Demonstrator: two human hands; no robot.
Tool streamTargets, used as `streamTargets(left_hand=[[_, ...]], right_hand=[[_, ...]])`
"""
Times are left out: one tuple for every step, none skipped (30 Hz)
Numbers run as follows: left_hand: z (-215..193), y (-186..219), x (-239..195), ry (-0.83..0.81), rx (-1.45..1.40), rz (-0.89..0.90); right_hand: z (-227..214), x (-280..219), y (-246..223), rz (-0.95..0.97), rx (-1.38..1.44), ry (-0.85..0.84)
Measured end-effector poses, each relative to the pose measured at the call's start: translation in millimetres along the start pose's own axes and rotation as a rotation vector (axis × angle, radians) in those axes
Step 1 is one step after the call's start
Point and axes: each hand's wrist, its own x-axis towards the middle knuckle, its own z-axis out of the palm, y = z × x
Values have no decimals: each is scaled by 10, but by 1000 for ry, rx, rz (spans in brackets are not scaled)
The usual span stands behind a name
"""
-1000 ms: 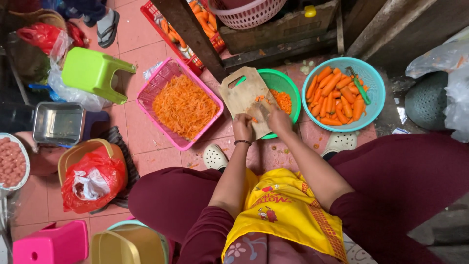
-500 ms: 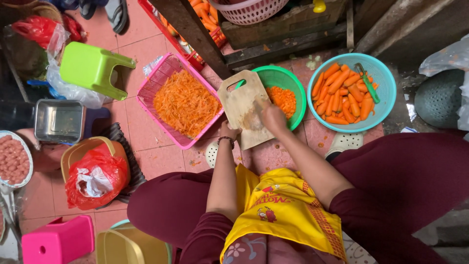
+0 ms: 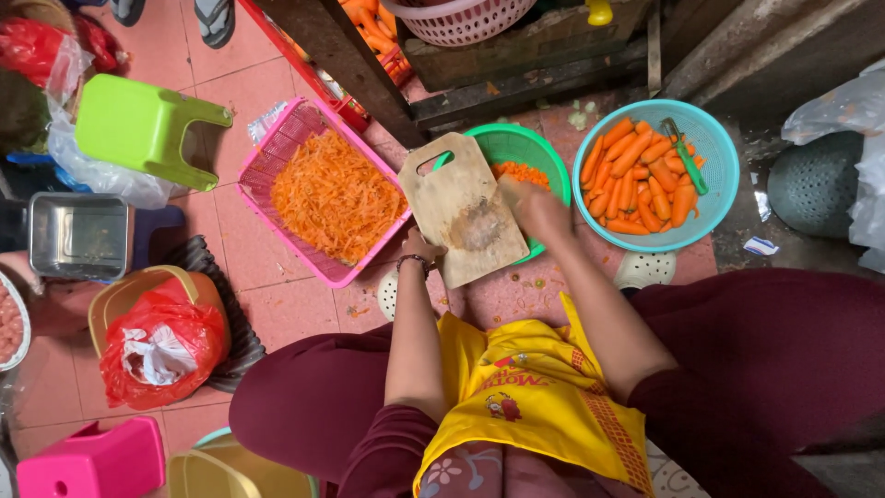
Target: Shredding and slicing carrots using a manual grater into a bowl.
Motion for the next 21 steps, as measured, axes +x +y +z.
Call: streamTargets(left_hand=[[-46, 204, -241, -1, 1, -5], [-88, 420, -474, 75, 217, -6], [-129, 639, -707, 150, 433, -6], [3, 603, -625, 152, 432, -8], [133, 568, -542, 352, 579, 136], [242, 516, -464, 556, 724, 278], [333, 660, -645, 560, 725, 271], [422, 817, -815, 524, 562, 546], [513, 976, -983, 480, 389, 815], [419, 1107, -1160, 484, 390, 810], [327, 1239, -1336, 394, 418, 867], [238, 1376, -1511, 301, 446, 924], [270, 1344, -1481, 304, 448, 920], [307, 1314, -1452, 350, 483, 935], [342, 1281, -1424, 397, 518, 949], [354, 1281, -1430, 395, 518, 945], [363, 1277, -1438, 420, 529, 939], [370, 1284, -1439, 447, 538, 933], [356, 1294, -1426, 449, 537, 930], [347, 1288, -1426, 466, 539, 914], [337, 1280, -1429, 484, 541, 898]], right_hand=[[-56, 90, 130, 1, 0, -5], [-116, 184, 263, 44, 30, 66], [-176, 277, 397, 87, 60, 137], [-125, 366, 458, 85, 60, 135], [-74, 454, 517, 87, 97, 136], [-5, 543, 560, 87, 136, 135], [149, 596, 554, 82, 138, 129], [297, 662, 543, 57, 134, 83], [445, 727, 530, 31, 131, 37], [511, 696, 448, 27, 131, 33], [577, 663, 368, -46, 135, -13], [640, 628, 290, -118, 139, -58], [732, 682, 353, -121, 140, -61], [821, 729, 420, 29, 316, -112], [912, 775, 487, 180, 491, -162], [934, 723, 481, 181, 490, -166], [957, 667, 473, 218, 526, -200], [972, 627, 460, 252, 559, -234], [1131, 744, 571, 251, 557, -236], [1294, 844, 688, 216, 477, -226], [1459, 940, 805, 180, 397, -214]])
